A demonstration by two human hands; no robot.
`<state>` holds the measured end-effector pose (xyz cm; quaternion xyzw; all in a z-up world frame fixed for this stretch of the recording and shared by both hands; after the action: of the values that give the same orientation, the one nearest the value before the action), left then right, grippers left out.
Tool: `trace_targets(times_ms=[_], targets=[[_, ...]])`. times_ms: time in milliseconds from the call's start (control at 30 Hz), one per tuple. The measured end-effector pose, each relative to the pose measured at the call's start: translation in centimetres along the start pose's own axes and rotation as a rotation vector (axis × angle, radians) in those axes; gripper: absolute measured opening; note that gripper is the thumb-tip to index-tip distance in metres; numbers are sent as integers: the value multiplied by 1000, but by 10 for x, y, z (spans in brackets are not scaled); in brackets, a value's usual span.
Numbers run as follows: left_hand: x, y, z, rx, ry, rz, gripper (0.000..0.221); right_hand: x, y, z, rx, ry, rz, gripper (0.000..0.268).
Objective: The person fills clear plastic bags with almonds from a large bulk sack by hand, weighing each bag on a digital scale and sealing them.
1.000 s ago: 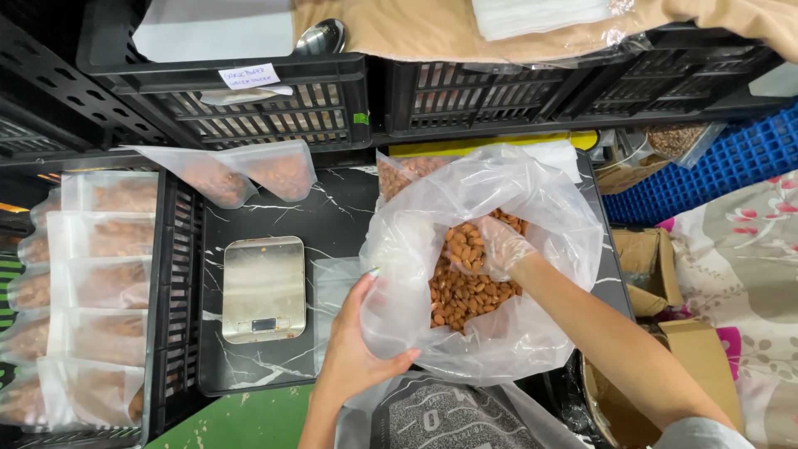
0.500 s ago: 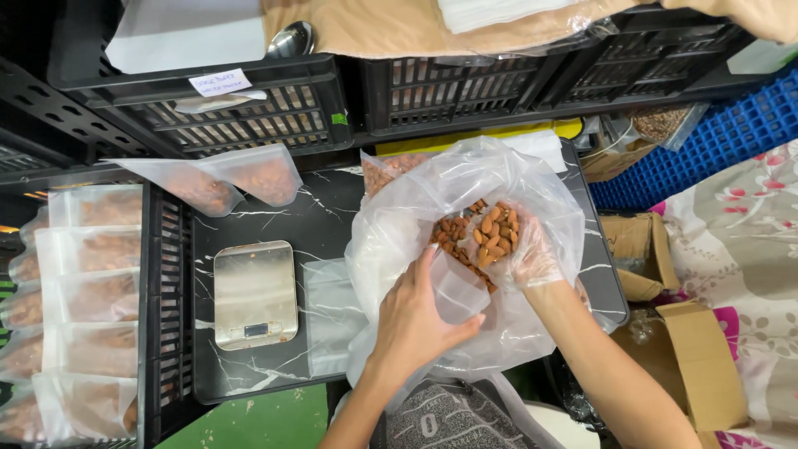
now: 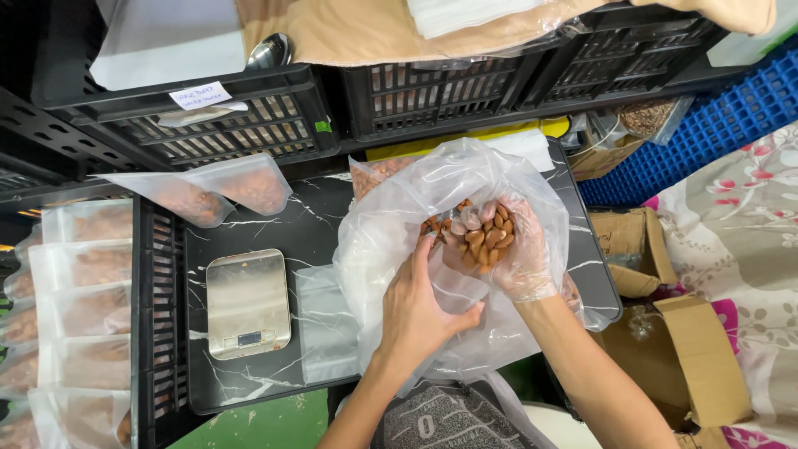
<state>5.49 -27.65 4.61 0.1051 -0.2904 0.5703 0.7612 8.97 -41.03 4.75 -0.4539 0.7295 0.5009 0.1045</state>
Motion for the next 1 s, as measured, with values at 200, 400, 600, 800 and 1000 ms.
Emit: trace_targets(times_ms=[200,400,600,800,1000], targets=[[11,-6,11,-18,13,77,111,5,-16,-18,121,99,-115,45],[18,-8,15,8,76,95,109,-31,14,-28,185,157,-198,51],[29,-17,31,2,124,125,111,-58,34,-59,532,532,-580,35],[32,-27,42,-43,151,146,109,-71,52,-55,653,536,-986,22],[37,-26,42,-55,177,164,111,-62,42,-58,526,238,-1126,20]])
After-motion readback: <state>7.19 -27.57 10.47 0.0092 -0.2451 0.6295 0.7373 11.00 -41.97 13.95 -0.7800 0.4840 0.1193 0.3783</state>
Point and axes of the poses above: each hand's wrist, its own y-axis away from the middle knuckle, its own x-axis out of the back of the hand, z = x × y, the point moved 9 cm from there along -y, towards the middle knuckle, and after that the axes turned 7 degrees about -x, right-handed, at the moved point
